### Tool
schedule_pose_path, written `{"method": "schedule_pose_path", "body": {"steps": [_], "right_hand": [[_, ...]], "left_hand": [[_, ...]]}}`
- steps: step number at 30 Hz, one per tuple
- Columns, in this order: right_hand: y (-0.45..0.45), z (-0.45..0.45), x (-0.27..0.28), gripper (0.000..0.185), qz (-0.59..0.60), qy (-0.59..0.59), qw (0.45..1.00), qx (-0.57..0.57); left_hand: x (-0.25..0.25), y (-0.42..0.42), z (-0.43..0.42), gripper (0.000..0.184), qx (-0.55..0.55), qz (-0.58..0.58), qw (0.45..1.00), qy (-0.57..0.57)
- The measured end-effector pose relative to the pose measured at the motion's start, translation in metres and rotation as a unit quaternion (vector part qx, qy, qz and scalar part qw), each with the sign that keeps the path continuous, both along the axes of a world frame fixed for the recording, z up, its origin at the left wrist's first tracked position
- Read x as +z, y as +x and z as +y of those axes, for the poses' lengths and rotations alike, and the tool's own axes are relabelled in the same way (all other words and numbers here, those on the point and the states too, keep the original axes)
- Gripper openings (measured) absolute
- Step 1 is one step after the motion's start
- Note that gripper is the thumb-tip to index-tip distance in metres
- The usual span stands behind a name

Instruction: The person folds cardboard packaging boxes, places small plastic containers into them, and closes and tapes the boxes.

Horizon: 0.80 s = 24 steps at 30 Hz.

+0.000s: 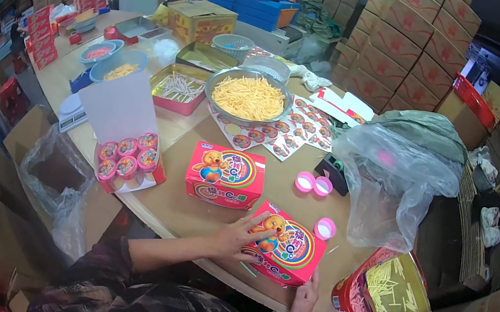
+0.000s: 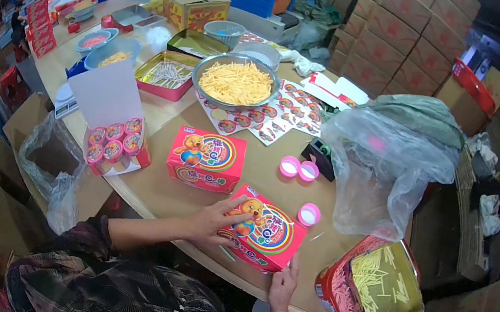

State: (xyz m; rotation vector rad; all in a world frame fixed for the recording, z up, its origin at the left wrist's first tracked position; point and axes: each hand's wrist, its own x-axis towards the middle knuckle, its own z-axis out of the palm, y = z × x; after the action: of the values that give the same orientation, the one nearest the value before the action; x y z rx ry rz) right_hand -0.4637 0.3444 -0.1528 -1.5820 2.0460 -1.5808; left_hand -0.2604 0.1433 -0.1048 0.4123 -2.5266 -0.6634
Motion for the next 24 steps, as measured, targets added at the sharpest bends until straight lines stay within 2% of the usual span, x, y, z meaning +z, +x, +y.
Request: {"method": "schedule_pose_path", "body": {"steps": [4, 5, 9, 11, 12, 14, 16, 17, 19, 21, 22, 24], "right_hand": [[-0.005, 0.002, 0.012, 0.024, -0.118, 0.030, 0.992, 0.033], [-0.003, 0.000, 0.009, 0.024, -0.114, 0.032, 0.992, 0.041], [0.006, -0.008, -0.015, 0.020, -0.164, -0.040, 0.982, -0.088], [0.012, -0.028, 0.017, 0.021, -0.200, 0.040, 0.968, -0.145], [0.013, -0.038, 0.027, 0.021, -0.197, 0.042, 0.972, -0.122], [0.008, -0.056, 0.038, 0.034, -0.143, 0.103, 0.958, -0.226], [-0.009, -0.059, 0.018, 0.054, 0.086, 0.083, 0.959, -0.256], [-0.020, -0.053, 0.007, 0.054, 0.086, 0.082, 0.962, -0.245], [-0.034, -0.052, -0.007, 0.068, 0.298, 0.179, 0.929, -0.126], [0.007, -0.060, 0.065, 0.054, 0.121, 0.320, 0.932, -0.115], [-0.005, -0.062, 0.047, 0.054, 0.126, 0.318, 0.934, -0.100], [-0.049, -0.055, -0.006, 0.056, 0.109, 0.193, 0.974, -0.052]], "left_hand": [[-0.011, -0.002, -0.006, 0.075, -0.007, 0.021, 0.999, -0.033], [-0.012, -0.001, -0.008, 0.075, 0.001, 0.025, 0.999, -0.032], [-0.021, -0.003, -0.005, 0.079, 0.015, 0.012, 0.999, -0.040], [-0.033, -0.008, -0.005, 0.080, 0.022, 0.036, 0.998, -0.043], [-0.036, -0.008, -0.005, 0.080, 0.045, 0.038, 0.997, -0.047], [-0.037, -0.007, -0.008, 0.077, 0.008, 0.069, 0.996, -0.056], [-0.039, -0.007, -0.008, 0.074, 0.002, 0.047, 0.998, -0.037], [-0.048, -0.010, -0.006, 0.074, 0.013, 0.046, 0.998, -0.038], [-0.066, -0.018, -0.007, 0.072, 0.031, 0.092, 0.988, -0.119], [-0.065, -0.018, -0.008, 0.068, 0.023, 0.028, 0.996, -0.085], [-0.055, -0.010, -0.010, 0.068, 0.039, 0.026, 0.995, -0.086], [-0.031, 0.001, -0.011, 0.070, -0.056, 0.036, 0.994, 0.092]]}}
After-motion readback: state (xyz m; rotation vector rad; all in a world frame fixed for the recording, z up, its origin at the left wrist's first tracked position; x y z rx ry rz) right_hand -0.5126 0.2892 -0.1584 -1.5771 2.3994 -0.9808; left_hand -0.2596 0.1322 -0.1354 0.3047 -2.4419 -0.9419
